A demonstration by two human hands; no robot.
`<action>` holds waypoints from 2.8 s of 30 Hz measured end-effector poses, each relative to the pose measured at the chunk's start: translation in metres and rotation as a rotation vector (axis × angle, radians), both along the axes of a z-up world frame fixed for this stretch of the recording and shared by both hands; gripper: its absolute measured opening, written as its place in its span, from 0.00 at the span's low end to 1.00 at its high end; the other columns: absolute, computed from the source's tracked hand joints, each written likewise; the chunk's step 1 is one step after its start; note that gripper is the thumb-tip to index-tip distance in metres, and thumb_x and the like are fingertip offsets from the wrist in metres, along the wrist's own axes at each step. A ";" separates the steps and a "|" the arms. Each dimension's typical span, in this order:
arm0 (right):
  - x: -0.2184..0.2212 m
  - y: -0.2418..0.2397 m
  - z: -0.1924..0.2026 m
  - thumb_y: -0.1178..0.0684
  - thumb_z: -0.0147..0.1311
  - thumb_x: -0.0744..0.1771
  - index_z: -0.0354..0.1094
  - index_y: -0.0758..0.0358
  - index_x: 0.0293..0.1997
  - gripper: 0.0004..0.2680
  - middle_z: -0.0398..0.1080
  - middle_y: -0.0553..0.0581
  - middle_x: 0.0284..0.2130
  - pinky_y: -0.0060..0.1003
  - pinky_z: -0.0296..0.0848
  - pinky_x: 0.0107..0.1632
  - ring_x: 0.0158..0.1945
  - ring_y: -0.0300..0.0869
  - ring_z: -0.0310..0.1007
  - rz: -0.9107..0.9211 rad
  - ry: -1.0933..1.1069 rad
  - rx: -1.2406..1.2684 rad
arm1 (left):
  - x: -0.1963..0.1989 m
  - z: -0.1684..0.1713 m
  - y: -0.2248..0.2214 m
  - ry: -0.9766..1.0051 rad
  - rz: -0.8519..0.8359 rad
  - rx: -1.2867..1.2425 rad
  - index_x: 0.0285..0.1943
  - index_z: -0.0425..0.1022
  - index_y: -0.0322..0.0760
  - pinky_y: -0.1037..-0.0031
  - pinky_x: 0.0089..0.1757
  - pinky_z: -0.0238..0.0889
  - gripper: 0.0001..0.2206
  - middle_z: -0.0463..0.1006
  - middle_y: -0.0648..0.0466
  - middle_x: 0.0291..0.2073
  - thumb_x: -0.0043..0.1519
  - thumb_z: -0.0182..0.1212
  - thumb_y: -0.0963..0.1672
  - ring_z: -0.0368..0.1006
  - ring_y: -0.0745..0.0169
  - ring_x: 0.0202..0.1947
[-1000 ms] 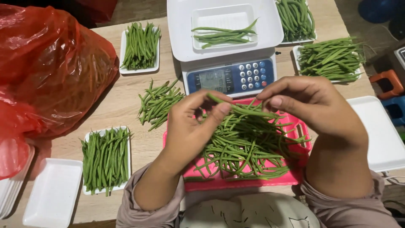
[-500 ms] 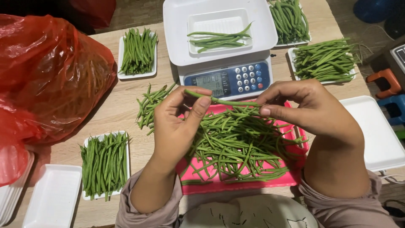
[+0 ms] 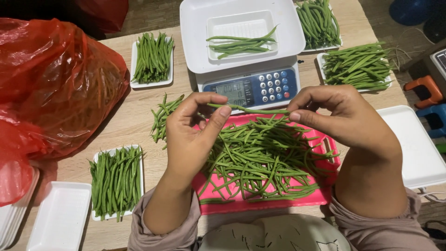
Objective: Sorting, trimming, and weighing green beans from a large bag into smaller trays.
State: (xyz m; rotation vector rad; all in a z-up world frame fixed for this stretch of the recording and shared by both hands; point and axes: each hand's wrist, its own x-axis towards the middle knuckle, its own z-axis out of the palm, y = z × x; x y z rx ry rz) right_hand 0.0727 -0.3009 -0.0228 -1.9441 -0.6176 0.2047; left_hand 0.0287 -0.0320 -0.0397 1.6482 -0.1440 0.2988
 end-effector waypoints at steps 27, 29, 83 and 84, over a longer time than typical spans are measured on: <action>-0.013 0.042 -0.009 0.54 0.59 0.68 0.74 0.62 0.46 0.06 0.72 0.58 0.42 0.42 0.66 0.53 0.49 0.49 0.69 0.019 -0.626 -0.116 | -0.006 0.004 -0.010 0.024 -0.098 0.018 0.40 0.80 0.39 0.82 0.38 0.65 0.04 0.81 0.58 0.33 0.61 0.68 0.43 0.72 0.73 0.33; -0.012 0.040 -0.008 0.54 0.58 0.68 0.74 0.63 0.45 0.05 0.72 0.58 0.41 0.42 0.66 0.53 0.48 0.48 0.70 0.018 -0.604 -0.105 | -0.005 0.004 -0.009 0.022 -0.101 0.016 0.40 0.80 0.39 0.81 0.39 0.67 0.04 0.81 0.57 0.34 0.61 0.68 0.43 0.74 0.73 0.34; 0.103 0.331 -0.141 0.39 0.55 0.68 0.75 0.62 0.34 0.15 0.75 0.62 0.31 0.57 0.74 0.34 0.44 0.60 0.73 0.089 -0.396 -0.992 | -0.086 0.060 0.124 -0.526 0.767 -0.055 0.54 0.72 0.27 0.77 0.49 0.69 0.15 0.76 0.47 0.46 0.72 0.56 0.47 0.74 0.61 0.44; 0.103 0.332 -0.140 0.42 0.54 0.67 0.74 0.60 0.31 0.12 0.74 0.58 0.29 0.53 0.72 0.32 0.39 0.56 0.72 0.097 -0.343 -0.970 | -0.085 0.060 0.125 -0.527 0.767 -0.062 0.54 0.72 0.27 0.77 0.49 0.70 0.14 0.76 0.47 0.46 0.72 0.57 0.47 0.75 0.61 0.44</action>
